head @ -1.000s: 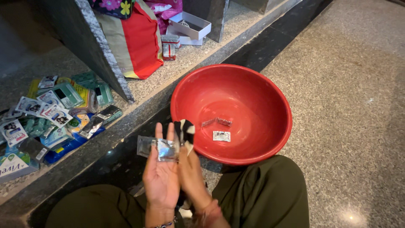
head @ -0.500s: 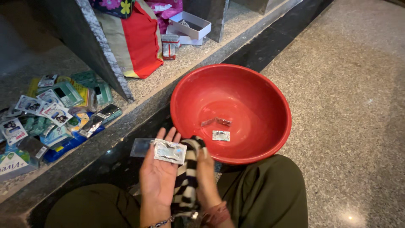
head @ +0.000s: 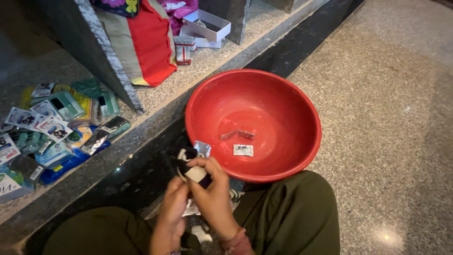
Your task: The person sits on the floor and wipes small sealed packets with a striped cloth, then places them into a red basin. The person repeats this process for several packets from a pile on the floor.
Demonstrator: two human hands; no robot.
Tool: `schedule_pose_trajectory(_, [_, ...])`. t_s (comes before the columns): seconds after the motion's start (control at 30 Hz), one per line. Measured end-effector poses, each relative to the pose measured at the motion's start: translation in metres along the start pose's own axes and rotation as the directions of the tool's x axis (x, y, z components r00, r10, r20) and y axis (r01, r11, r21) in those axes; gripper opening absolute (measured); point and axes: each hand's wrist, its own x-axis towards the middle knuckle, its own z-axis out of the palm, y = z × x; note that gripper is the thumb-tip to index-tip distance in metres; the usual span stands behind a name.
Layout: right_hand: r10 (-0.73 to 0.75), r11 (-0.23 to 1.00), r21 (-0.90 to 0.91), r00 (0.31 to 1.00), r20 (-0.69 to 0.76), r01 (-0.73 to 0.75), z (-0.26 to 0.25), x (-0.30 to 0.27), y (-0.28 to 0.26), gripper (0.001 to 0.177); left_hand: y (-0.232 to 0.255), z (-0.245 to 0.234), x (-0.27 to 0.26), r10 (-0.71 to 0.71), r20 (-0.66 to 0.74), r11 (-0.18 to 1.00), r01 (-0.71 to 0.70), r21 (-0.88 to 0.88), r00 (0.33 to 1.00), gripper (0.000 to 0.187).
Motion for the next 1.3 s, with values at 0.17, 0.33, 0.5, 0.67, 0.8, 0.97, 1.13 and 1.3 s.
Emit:
schedule_pose_trajectory(0.17, [0.296,0.949,-0.108,0.955,-0.034,-0.298,0.002,0.014,0.001,0.026,0.023,-0.005,-0.014,-0.149,0.071,0.978,0.158,-0.134,0.986,0.054])
schedule_pose_trajectory(0.33, [0.043,0.967,-0.245,0.994,-0.098,-0.066,-0.003,0.041,0.011,0.018,0.047,0.019,-0.024,-0.151,0.117,0.973,0.169,-0.159,0.982,0.063])
schedule_pose_trajectory(0.5, [0.088,0.977,-0.205,0.99,0.108,-0.065,-0.012,0.016,-0.01,0.029,0.042,0.017,-0.019,-0.14,-0.023,0.955,0.129,-0.267,0.99,0.047])
schedule_pose_trajectory(0.67, [0.023,0.982,-0.189,0.988,0.155,0.007,-0.018,0.018,-0.008,0.029,0.036,0.016,-0.019,-0.129,0.052,0.961,0.138,-0.24,0.99,0.048])
schedule_pose_trajectory(0.8, [0.15,0.963,-0.225,0.988,-0.02,-0.151,-0.019,0.046,0.013,0.023,0.039,0.025,-0.021,-0.112,0.143,0.966,0.142,-0.218,0.983,0.058])
schedule_pose_trajectory(0.97, [0.202,0.938,-0.289,0.979,0.017,-0.189,-0.018,0.048,0.015,0.018,0.04,0.026,-0.022,-0.111,0.134,0.966,0.138,-0.217,0.985,0.062])
schedule_pose_trajectory(1.13, [0.165,0.957,-0.266,0.97,0.176,-0.114,-0.016,0.01,-0.01,0.026,0.028,0.014,-0.018,-0.178,-0.039,0.959,0.164,-0.232,0.983,0.058])
schedule_pose_trajectory(1.3, [0.073,0.939,-0.341,0.996,0.061,-0.048,-0.014,0.026,0.014,0.025,0.023,0.015,-0.016,-0.206,0.032,0.962,0.209,-0.176,0.978,0.063])
